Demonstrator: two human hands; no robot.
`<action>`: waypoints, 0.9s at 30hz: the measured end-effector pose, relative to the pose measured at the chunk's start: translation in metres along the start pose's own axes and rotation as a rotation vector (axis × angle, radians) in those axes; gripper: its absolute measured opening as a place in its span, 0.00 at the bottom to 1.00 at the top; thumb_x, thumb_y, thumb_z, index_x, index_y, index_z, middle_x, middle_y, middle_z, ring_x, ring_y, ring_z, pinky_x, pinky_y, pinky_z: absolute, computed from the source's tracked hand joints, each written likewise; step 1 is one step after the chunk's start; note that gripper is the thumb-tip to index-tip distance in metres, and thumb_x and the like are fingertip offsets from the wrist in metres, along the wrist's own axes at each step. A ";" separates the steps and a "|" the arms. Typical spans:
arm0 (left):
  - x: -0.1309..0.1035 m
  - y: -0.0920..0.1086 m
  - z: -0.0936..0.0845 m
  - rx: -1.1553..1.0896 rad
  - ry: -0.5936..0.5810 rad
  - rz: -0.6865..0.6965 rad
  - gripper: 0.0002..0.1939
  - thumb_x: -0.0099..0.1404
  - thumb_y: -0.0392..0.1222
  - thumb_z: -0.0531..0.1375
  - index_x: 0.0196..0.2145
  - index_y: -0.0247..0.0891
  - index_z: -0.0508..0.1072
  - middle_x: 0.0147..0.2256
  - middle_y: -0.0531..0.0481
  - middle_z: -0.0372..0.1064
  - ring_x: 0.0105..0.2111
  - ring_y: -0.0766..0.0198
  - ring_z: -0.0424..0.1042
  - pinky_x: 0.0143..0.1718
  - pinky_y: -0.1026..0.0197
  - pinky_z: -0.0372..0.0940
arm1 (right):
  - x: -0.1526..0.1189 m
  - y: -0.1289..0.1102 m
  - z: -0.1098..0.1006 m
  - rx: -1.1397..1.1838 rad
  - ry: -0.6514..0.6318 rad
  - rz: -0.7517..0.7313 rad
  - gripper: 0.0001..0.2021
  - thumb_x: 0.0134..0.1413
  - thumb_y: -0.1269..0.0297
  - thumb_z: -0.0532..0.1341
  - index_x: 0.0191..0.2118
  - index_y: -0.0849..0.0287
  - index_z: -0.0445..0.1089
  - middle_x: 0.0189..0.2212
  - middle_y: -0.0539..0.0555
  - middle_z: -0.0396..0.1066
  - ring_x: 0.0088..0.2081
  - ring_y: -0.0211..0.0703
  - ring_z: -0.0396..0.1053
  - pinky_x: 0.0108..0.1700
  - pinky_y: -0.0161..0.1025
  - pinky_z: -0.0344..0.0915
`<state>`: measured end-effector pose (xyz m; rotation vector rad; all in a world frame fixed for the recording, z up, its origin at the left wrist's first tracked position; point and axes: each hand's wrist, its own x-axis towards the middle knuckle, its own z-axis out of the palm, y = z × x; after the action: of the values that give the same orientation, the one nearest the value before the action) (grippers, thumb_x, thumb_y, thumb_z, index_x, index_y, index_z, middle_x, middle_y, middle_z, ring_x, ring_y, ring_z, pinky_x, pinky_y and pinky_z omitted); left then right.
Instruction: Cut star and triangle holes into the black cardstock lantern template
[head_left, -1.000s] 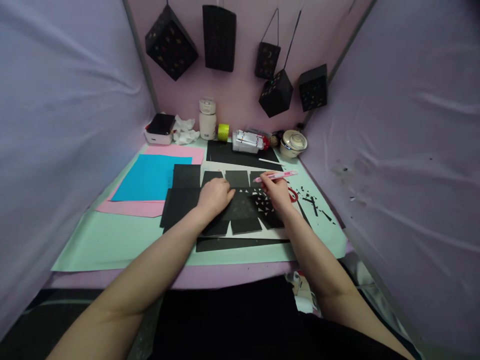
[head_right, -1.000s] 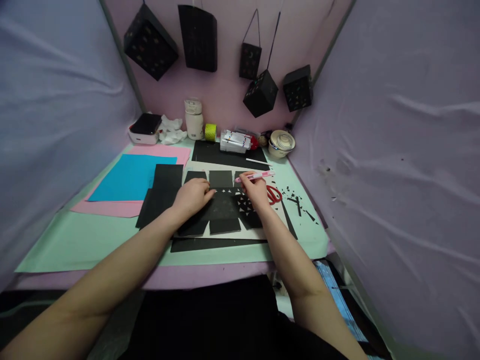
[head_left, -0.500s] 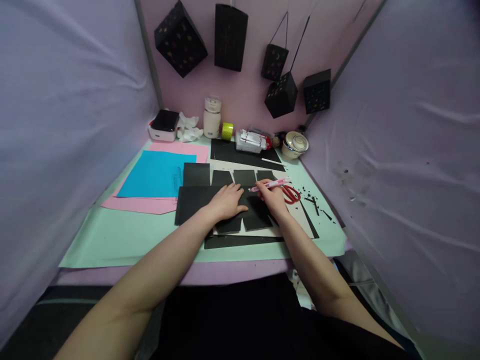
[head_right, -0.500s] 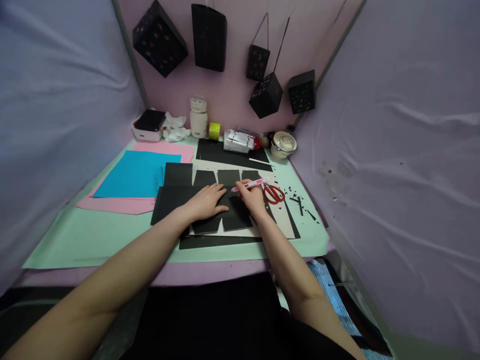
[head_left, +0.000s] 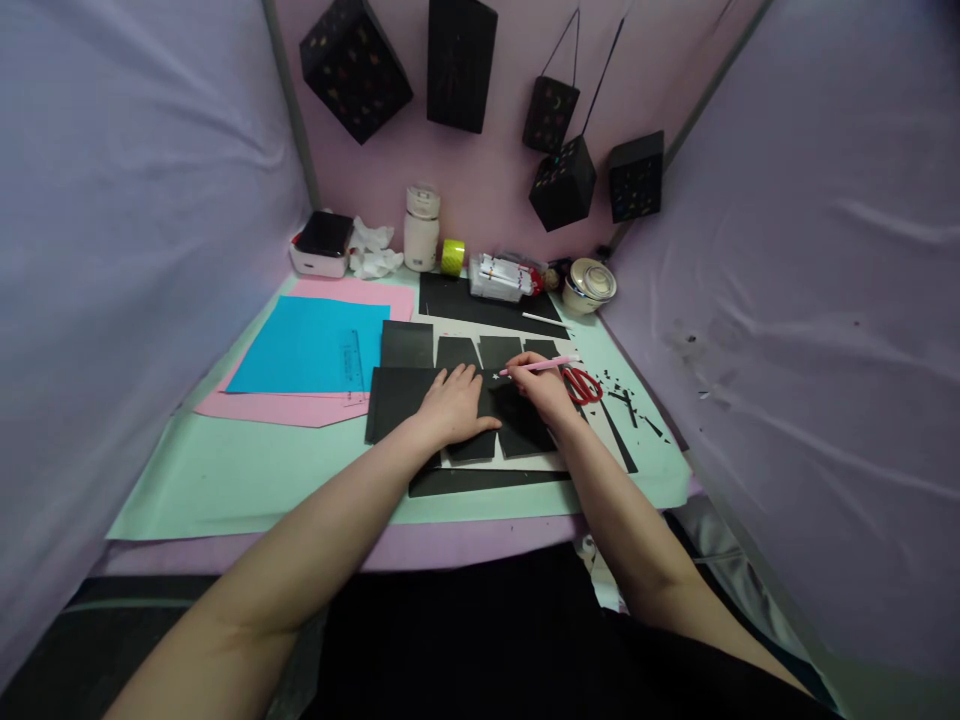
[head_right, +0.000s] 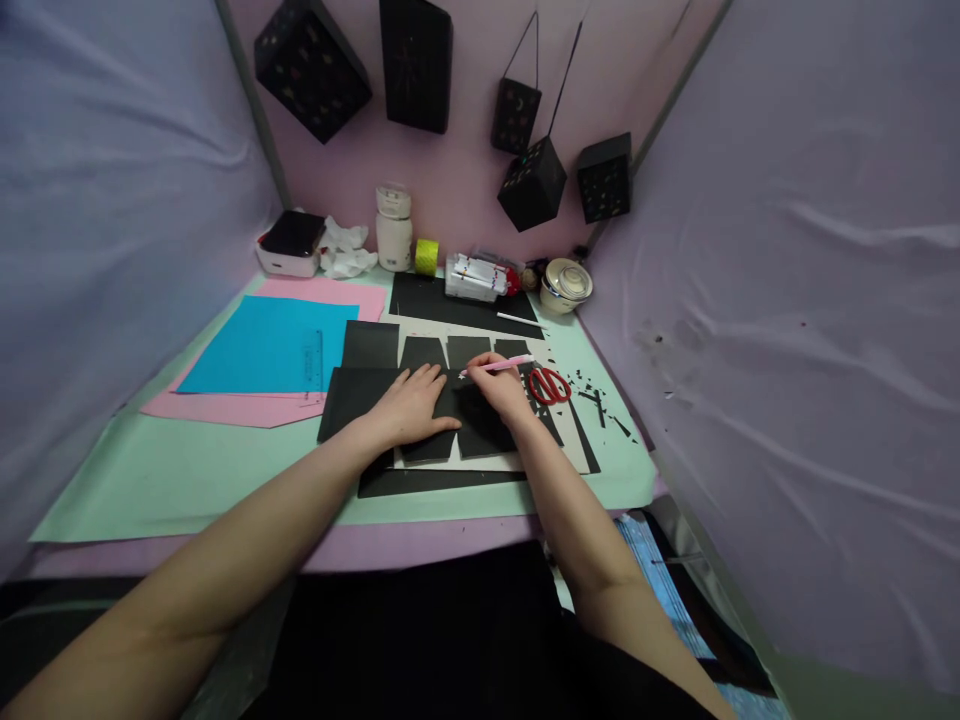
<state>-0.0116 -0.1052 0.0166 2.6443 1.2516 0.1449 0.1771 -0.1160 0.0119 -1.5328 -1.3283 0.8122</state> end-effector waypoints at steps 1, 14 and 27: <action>0.001 -0.001 0.001 0.000 -0.007 0.009 0.43 0.62 0.65 0.58 0.65 0.31 0.59 0.68 0.34 0.49 0.69 0.46 0.46 0.67 0.43 0.43 | 0.002 -0.002 -0.002 0.002 -0.026 -0.002 0.10 0.45 0.56 0.64 0.32 0.56 0.72 0.24 0.47 0.69 0.25 0.36 0.62 0.25 0.32 0.58; -0.022 0.053 0.008 0.102 0.087 0.006 0.26 0.70 0.45 0.56 0.60 0.28 0.66 0.63 0.33 0.59 0.65 0.46 0.56 0.63 0.48 0.52 | 0.013 0.012 -0.011 0.054 -0.072 -0.107 0.06 0.49 0.60 0.61 0.30 0.57 0.69 0.20 0.47 0.67 0.22 0.35 0.61 0.25 0.34 0.57; -0.027 0.066 0.021 0.109 0.071 -0.010 0.28 0.72 0.46 0.53 0.63 0.25 0.63 0.65 0.31 0.56 0.65 0.39 0.54 0.64 0.40 0.52 | 0.009 0.011 -0.006 0.080 -0.081 -0.130 0.09 0.48 0.58 0.65 0.30 0.57 0.66 0.20 0.48 0.70 0.20 0.35 0.62 0.24 0.34 0.58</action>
<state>0.0249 -0.1696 0.0114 2.7468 1.3308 0.1755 0.1887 -0.1086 0.0045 -1.3490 -1.4212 0.8423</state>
